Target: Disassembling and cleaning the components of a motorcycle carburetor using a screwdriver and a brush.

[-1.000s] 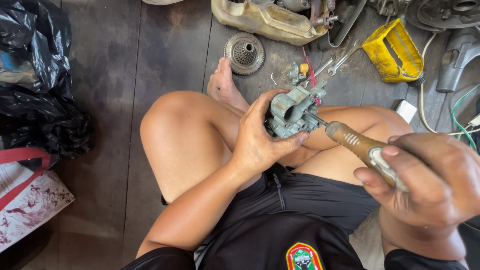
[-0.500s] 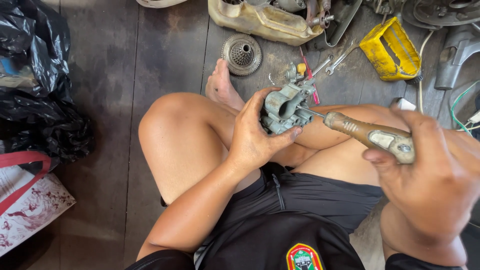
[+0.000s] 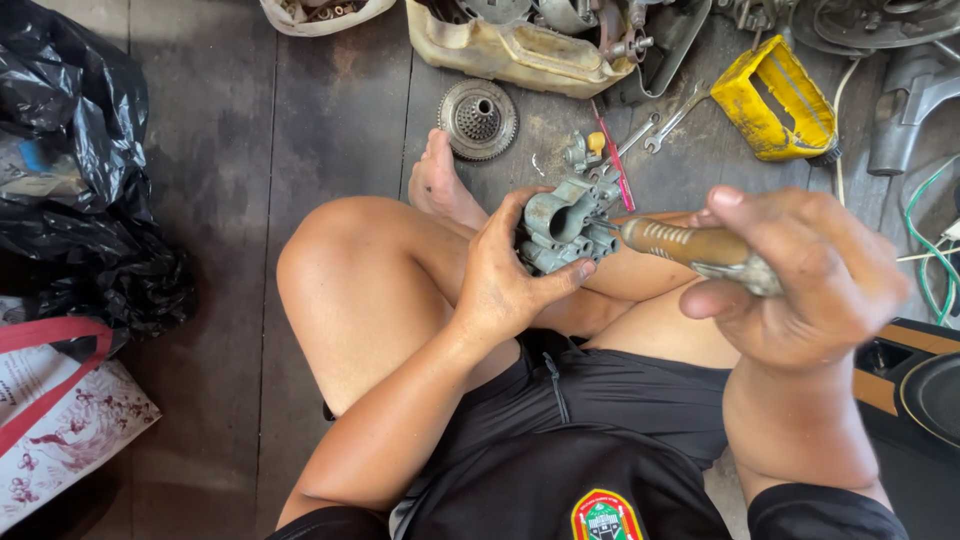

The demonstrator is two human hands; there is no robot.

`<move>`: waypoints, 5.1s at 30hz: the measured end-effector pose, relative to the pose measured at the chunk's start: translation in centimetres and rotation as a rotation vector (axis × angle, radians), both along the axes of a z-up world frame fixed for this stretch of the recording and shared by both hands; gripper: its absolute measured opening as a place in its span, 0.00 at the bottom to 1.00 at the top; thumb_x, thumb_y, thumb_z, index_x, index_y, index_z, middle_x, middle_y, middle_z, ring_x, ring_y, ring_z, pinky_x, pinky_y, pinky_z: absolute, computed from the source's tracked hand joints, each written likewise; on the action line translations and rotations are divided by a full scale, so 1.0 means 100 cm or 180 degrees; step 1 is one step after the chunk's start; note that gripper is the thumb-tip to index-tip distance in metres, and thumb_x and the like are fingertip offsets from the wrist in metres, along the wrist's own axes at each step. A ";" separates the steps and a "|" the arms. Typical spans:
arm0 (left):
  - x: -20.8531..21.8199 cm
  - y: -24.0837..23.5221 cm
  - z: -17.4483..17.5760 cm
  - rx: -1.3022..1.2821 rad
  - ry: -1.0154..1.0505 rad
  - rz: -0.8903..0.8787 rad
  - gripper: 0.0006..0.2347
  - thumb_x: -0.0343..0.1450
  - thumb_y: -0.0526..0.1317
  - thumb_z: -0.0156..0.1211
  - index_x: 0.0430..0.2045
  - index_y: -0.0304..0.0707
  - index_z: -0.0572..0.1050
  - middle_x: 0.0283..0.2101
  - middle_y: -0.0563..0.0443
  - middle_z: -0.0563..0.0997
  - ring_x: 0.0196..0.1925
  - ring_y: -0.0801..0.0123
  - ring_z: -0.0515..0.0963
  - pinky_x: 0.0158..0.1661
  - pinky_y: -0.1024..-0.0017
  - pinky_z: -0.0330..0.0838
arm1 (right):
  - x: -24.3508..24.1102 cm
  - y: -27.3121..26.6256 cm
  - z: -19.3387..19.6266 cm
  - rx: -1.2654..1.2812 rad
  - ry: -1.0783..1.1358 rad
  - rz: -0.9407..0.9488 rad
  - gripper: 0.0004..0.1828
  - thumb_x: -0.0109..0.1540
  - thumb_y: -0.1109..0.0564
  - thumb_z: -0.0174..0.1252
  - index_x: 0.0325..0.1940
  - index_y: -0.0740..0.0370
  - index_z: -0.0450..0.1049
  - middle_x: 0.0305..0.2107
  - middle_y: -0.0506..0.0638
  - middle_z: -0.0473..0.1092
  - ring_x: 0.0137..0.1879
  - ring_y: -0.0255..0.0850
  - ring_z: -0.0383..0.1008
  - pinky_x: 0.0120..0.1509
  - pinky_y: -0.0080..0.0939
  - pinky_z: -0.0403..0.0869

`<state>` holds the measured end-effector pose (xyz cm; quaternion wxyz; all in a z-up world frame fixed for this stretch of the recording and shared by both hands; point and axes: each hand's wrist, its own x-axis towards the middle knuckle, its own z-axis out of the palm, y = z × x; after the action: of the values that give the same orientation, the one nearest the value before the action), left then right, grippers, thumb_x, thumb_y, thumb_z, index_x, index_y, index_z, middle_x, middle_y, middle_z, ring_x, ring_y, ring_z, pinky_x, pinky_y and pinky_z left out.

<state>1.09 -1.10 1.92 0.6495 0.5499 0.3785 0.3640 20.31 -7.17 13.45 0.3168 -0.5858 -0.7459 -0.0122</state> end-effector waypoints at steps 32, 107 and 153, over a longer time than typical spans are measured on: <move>0.002 0.001 -0.002 0.0291 0.0403 0.0176 0.31 0.57 0.38 0.75 0.55 0.32 0.67 0.48 0.39 0.80 0.48 0.57 0.83 0.50 0.65 0.78 | 0.017 -0.024 0.039 -0.1370 -0.1428 -0.0553 0.31 0.67 0.57 0.70 0.63 0.87 0.70 0.50 0.72 0.72 0.42 0.58 0.72 0.53 0.52 0.71; 0.006 0.002 -0.014 -0.0321 0.0166 -0.0121 0.30 0.57 0.39 0.74 0.53 0.30 0.70 0.42 0.43 0.84 0.42 0.66 0.84 0.46 0.72 0.79 | 0.004 -0.017 0.039 -0.0926 -0.0508 -0.0794 0.22 0.60 0.60 0.79 0.44 0.83 0.78 0.32 0.62 0.68 0.33 0.46 0.62 0.39 0.43 0.62; 0.004 -0.001 -0.002 0.0938 0.0771 0.0457 0.32 0.60 0.39 0.75 0.58 0.35 0.65 0.46 0.44 0.74 0.41 0.60 0.79 0.44 0.67 0.76 | 0.017 -0.046 0.005 -0.1321 -0.1534 -0.0928 0.18 0.65 0.53 0.70 0.50 0.70 0.77 0.42 0.54 0.78 0.37 0.47 0.74 0.42 0.42 0.70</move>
<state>1.49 -1.19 1.77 0.4841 0.6504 0.4347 0.3921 21.98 -11.79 13.95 0.0007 -0.7183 -0.6943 -0.0434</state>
